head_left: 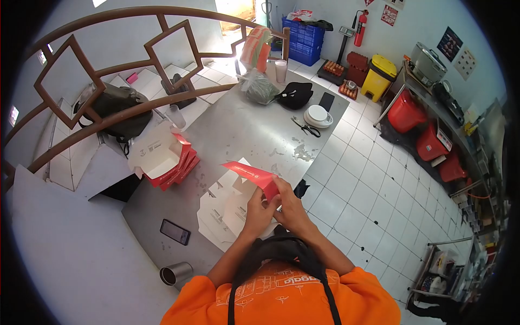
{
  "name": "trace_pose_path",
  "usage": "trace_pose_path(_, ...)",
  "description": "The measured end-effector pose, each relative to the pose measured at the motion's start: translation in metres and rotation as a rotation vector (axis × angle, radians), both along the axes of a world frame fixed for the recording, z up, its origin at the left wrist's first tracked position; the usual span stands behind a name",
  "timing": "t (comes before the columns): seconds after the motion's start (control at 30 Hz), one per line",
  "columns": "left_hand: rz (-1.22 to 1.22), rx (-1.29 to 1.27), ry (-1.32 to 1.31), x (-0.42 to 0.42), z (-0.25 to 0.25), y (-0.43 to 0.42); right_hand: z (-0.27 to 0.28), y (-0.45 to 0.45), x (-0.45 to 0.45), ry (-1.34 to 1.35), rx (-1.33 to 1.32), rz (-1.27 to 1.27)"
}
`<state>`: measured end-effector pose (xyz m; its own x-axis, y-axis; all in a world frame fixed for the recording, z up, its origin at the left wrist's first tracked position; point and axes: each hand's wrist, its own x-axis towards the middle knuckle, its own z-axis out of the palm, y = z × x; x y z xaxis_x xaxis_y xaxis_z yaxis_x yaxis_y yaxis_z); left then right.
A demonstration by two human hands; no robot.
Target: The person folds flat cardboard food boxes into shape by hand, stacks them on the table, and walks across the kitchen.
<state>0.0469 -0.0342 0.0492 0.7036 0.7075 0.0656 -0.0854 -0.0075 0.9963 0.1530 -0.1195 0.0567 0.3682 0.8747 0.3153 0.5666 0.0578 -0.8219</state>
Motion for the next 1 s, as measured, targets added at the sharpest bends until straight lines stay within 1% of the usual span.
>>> trace_pose_path(0.1,0.009,0.107,0.093,0.001,-0.007,0.004,-0.009,-0.003,0.005,0.081,-0.099,0.011)
trace_pose_path(0.13,0.021,0.142,0.109,0.002,-0.010,0.006,-0.006,-0.005,0.008,0.086,-0.082,0.056)
trace_pose_path(0.2,0.025,0.440,0.176,0.000,-0.012,0.012,0.004,-0.013,0.017,0.093,-0.049,0.140)
trace_pose_path(0.23,0.026,0.589,0.210,-0.003,-0.015,0.016,0.000,-0.015,0.024,0.257,0.005,0.152)
trace_pose_path(0.27,0.013,0.847,0.266,-0.005,-0.031,0.020,-0.007,-0.016,0.033,0.421,0.059,0.165)
trace_pose_path(0.3,-0.054,0.943,0.268,-0.007,-0.029,0.022,-0.009,-0.016,0.036,0.587,0.112,0.178)
trace_pose_path(0.33,-0.123,1.036,0.269,-0.008,-0.028,0.022,-0.006,-0.012,0.040,0.729,0.218,0.157)
trace_pose_path(0.37,-0.196,1.128,0.269,-0.010,-0.027,0.021,-0.010,-0.005,0.049,0.719,0.228,-0.023)
trace_pose_path(0.4,-0.381,1.167,0.468,-0.013,-0.046,0.025,-0.022,0.002,0.060,0.707,0.237,-0.206)
trace_pose_path(0.43,-0.344,1.119,0.446,-0.015,-0.037,0.020,-0.025,0.005,0.066,0.689,0.247,-0.386)
trace_pose_path(0.47,-0.302,1.076,0.424,-0.017,-0.026,0.016,-0.024,0.002,0.068,0.779,0.217,-0.375)
trace_pose_path(0.5,-0.258,1.039,0.398,-0.016,-0.017,0.018,-0.015,-0.002,0.065,0.616,0.170,-0.297)
trace_pose_path(0.53,-0.174,0.821,0.271,-0.011,-0.016,0.024,-0.006,-0.010,0.056,0.449,0.128,-0.222)
trace_pose_path(0.57,-0.136,0.330,0.118,-0.009,-0.012,0.032,-0.004,-0.015,0.049,0.283,0.082,-0.152)
trace_pose_path(0.63,-0.052,-0.675,-0.176,-0.016,0.007,0.039,-0.013,-0.020,0.033,-0.670,0.192,0.053)
trace_pose_path(0.67,-0.102,-0.730,-0.280,-0.016,0.022,0.043,-0.012,-0.021,0.025,-0.627,0.186,0.067)
trace_pose_path(0.73,-0.008,-0.654,-0.274,-0.011,-0.005,0.039,-0.002,-0.024,0.006,-0.537,0.174,0.099)
trace_pose_path(0.77,0.037,-0.611,-0.275,-0.005,-0.014,0.035,0.005,-0.021,-0.003,-0.126,0.265,-0.020)
trace_pose_path(0.8,0.088,-0.781,-0.317,0.000,-0.004,0.021,0.014,-0.015,-0.011,0.286,0.350,-0.139)
trace_pose_path(0.83,0.119,-0.759,-0.332,0.005,-0.001,0.009,0.022,-0.012,-0.014,0.698,0.425,-0.256)
trace_pose_path(0.87,0.150,-0.736,-0.346,0.007,-0.001,-0.003,0.029,-0.006,-0.011,0.680,0.471,-0.346)
trace_pose_path(0.9,0.178,-0.711,-0.362,0.011,0.004,-0.012,0.022,-0.004,-0.006,0.384,0.421,-0.304)
trace_pose_path(0.93,0.268,-0.567,-0.344,0.018,0.023,-0.021,0.008,-0.004,0.002,0.089,0.364,-0.261)
trace_pose_path(0.97,0.268,-0.406,-0.221,0.017,0.021,-0.016,-0.001,-0.005,0.007,-0.206,0.297,-0.216)
trace_pose_path(1.0,0.267,-0.247,-0.097,0.011,0.015,-0.007,-0.001,-0.006,0.006,-0.482,0.186,-0.099)
